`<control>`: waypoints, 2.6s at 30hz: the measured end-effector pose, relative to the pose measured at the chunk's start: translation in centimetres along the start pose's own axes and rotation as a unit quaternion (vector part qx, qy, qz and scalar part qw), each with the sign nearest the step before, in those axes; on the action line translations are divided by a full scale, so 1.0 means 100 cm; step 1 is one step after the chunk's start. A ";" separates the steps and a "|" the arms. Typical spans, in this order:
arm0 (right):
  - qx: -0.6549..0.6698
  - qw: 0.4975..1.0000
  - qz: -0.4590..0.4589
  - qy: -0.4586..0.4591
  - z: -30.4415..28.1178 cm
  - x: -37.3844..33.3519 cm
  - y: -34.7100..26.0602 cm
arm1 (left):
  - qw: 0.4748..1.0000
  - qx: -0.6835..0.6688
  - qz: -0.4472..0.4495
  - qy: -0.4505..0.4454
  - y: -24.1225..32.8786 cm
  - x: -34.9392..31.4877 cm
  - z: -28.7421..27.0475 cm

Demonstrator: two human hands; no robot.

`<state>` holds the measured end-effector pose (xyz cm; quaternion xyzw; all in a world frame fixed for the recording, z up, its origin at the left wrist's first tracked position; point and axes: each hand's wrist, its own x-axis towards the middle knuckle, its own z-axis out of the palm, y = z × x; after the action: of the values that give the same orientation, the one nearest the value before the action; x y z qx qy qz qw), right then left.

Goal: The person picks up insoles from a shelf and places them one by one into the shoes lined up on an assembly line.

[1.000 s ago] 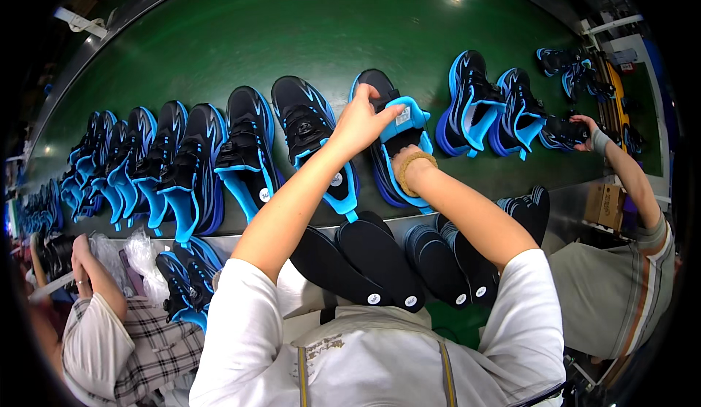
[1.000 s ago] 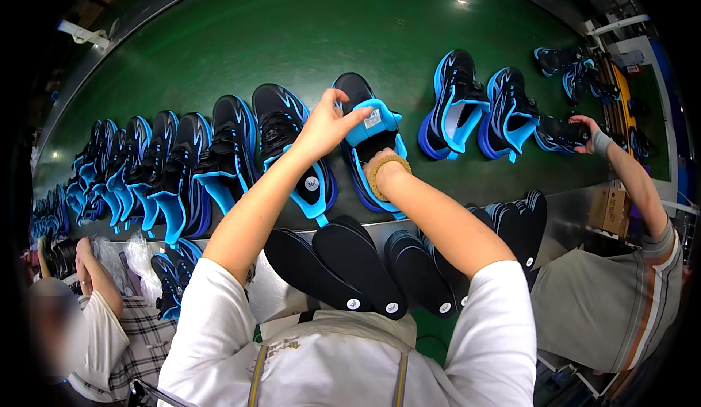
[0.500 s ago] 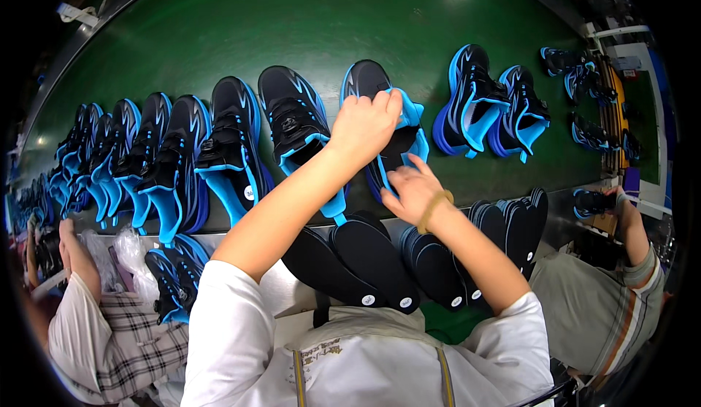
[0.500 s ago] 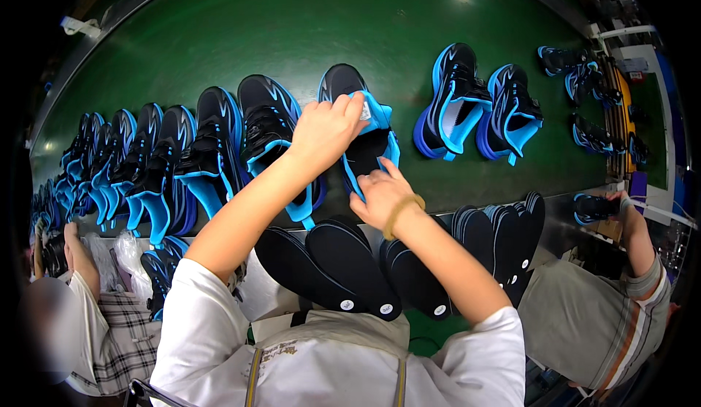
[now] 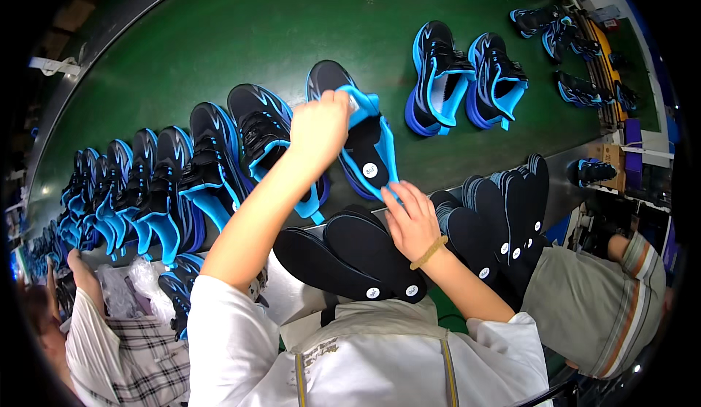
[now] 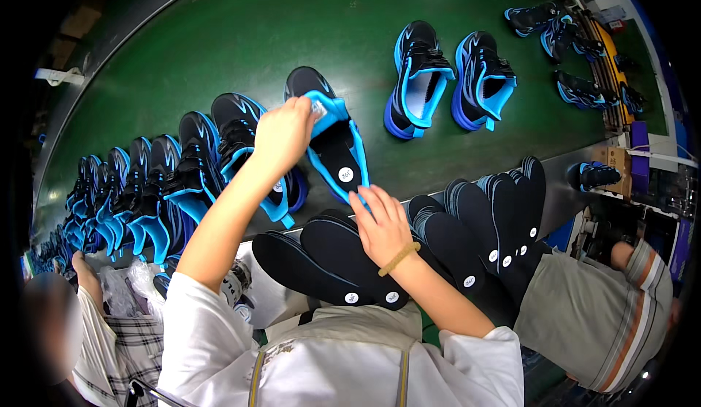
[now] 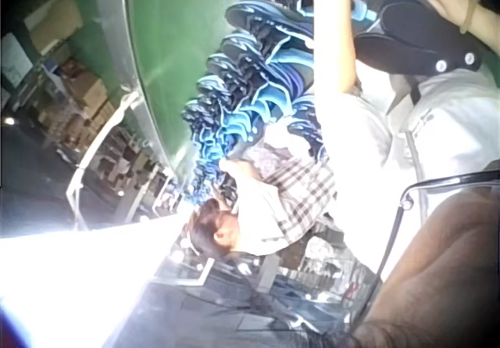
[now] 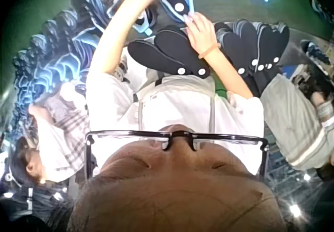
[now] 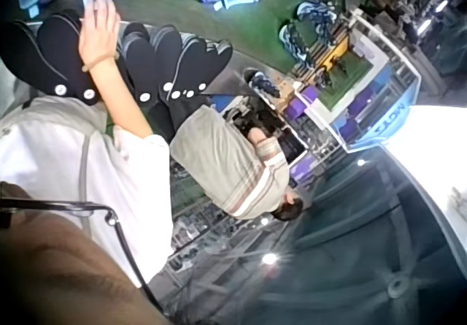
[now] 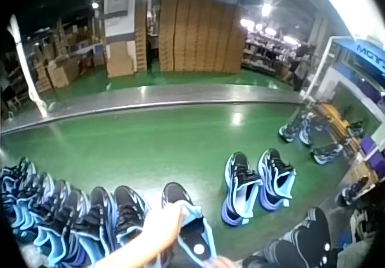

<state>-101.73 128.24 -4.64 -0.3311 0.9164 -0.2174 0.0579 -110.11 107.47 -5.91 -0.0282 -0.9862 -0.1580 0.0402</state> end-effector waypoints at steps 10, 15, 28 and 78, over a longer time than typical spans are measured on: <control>-0.006 0.993 0.057 -0.101 0.009 -0.105 -0.041 | 0.987 -0.147 -0.038 -0.055 0.000 -0.006 -0.006; -0.078 0.968 0.201 -0.129 0.025 -0.138 -0.046 | 0.774 -0.601 -0.154 -0.129 -0.013 -0.017 -0.029; -0.039 0.982 0.160 0.093 0.013 -0.145 -0.055 | 0.879 -0.463 -0.109 0.044 0.023 0.012 -0.058; -0.206 0.910 0.130 -0.336 -0.075 0.094 0.086 | 0.926 -0.350 -0.038 -0.133 0.065 0.092 0.038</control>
<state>-115.88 130.90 -1.28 -0.2666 0.9021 0.1102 0.3210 -119.06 115.18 -6.73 -0.0234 -0.8648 -0.4894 -0.1097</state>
